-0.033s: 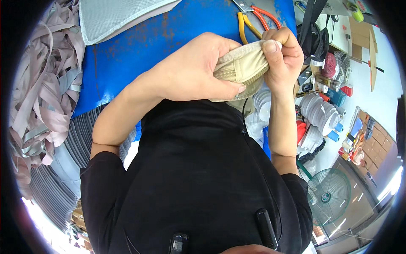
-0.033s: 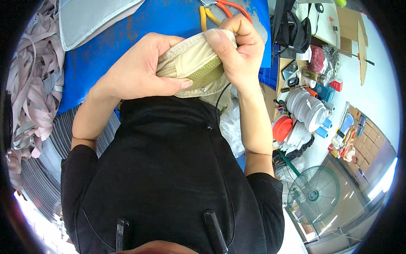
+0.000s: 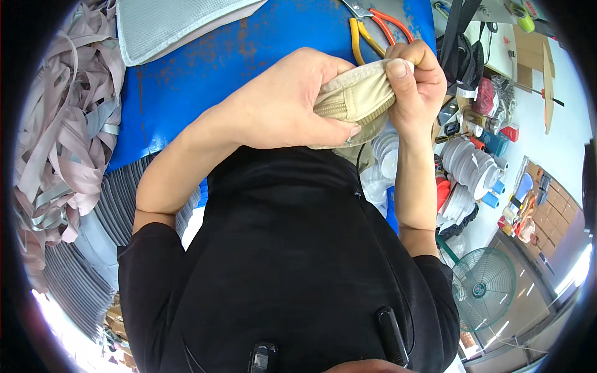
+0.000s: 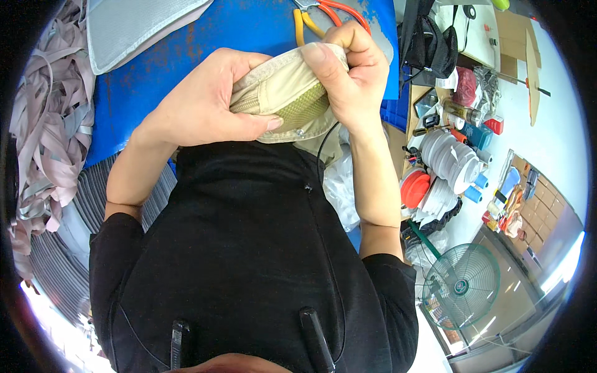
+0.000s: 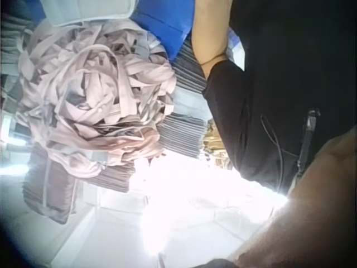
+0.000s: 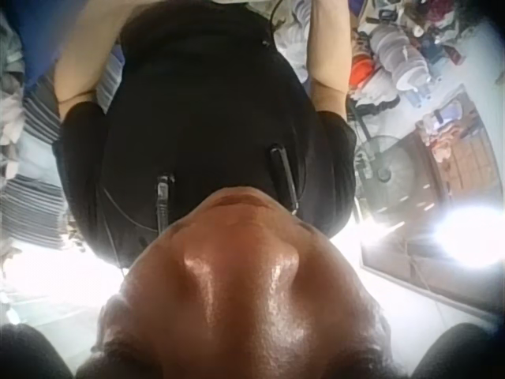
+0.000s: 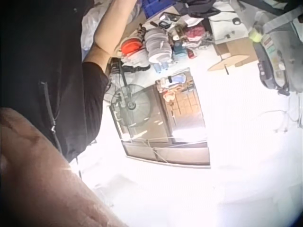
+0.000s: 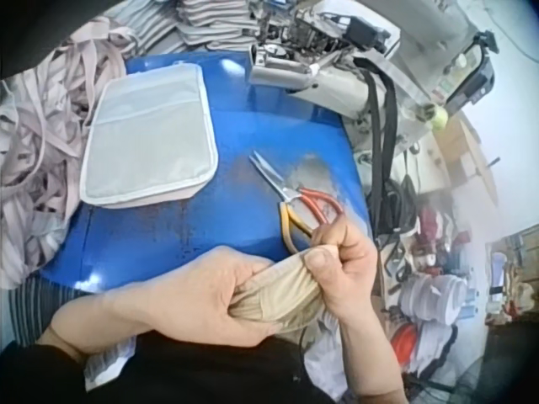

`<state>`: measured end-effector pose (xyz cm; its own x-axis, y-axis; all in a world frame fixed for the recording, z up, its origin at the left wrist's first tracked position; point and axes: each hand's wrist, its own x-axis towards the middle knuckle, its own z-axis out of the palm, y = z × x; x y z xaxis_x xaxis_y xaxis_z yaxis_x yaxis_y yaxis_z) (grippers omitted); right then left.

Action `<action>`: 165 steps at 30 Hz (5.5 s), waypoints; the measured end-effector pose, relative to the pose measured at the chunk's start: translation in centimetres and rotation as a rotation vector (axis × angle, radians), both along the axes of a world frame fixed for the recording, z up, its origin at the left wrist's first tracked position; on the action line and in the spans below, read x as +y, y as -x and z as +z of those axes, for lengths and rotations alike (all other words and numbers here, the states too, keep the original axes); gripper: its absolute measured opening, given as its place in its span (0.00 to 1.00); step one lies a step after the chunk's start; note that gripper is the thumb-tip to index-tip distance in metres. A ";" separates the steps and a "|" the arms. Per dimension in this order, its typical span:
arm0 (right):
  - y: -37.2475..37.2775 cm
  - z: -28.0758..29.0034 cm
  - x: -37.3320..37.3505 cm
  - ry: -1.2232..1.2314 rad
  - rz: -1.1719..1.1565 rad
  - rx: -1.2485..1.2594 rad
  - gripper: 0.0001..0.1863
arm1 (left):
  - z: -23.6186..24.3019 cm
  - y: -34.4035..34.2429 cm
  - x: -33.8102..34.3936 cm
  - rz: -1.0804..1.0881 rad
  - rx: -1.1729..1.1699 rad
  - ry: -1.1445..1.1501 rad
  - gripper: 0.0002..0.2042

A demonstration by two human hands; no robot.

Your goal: The person assembles small mesh pouches by hand, attaching elastic straps and zippers. They use scissors to cut elastic and thread, and a sewing machine to stitch components. The person handles multiple pouches, inspecting seams and zippers, and prepares materials like elastic rolls and thread spools.

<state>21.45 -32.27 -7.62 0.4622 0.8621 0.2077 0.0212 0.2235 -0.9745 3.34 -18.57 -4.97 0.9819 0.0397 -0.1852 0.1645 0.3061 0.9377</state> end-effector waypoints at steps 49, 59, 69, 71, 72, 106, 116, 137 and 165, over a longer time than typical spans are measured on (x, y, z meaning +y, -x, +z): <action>-1.3 -1.7 0.6 0.042 -0.120 0.099 0.17 | -2.3 -0.3 -1.4 0.074 -0.284 0.419 0.17; -1.6 -2.0 0.5 0.051 -0.117 0.120 0.15 | -2.4 -0.5 -1.6 0.088 -0.286 0.473 0.17; -0.9 2.7 -0.1 0.194 0.051 0.003 0.11 | -1.7 1.7 3.3 0.137 -0.184 0.170 0.24; -0.2 3.3 0.4 0.185 0.037 0.041 0.12 | -1.5 1.8 3.6 0.123 -0.184 0.156 0.25; 0.1 3.5 0.6 0.181 0.033 0.054 0.12 | -1.6 1.9 3.3 0.131 -0.209 0.176 0.24; -0.5 1.5 -0.9 0.203 -0.107 0.089 0.10 | -3.7 3.8 3.4 0.395 -0.441 0.492 0.43; 0.7 5.3 -0.3 0.310 -0.130 -0.584 0.19 | 2.4 -0.3 4.0 0.134 -0.073 -0.255 0.13; -1.0 3.3 -2.3 0.242 -0.154 -0.547 0.22 | -2.6 -2.0 0.9 0.137 -0.126 0.212 0.09; -1.2 1.4 -2.7 0.263 -0.132 -0.475 0.16 | -1.7 -1.9 -0.1 0.187 -0.078 0.368 0.19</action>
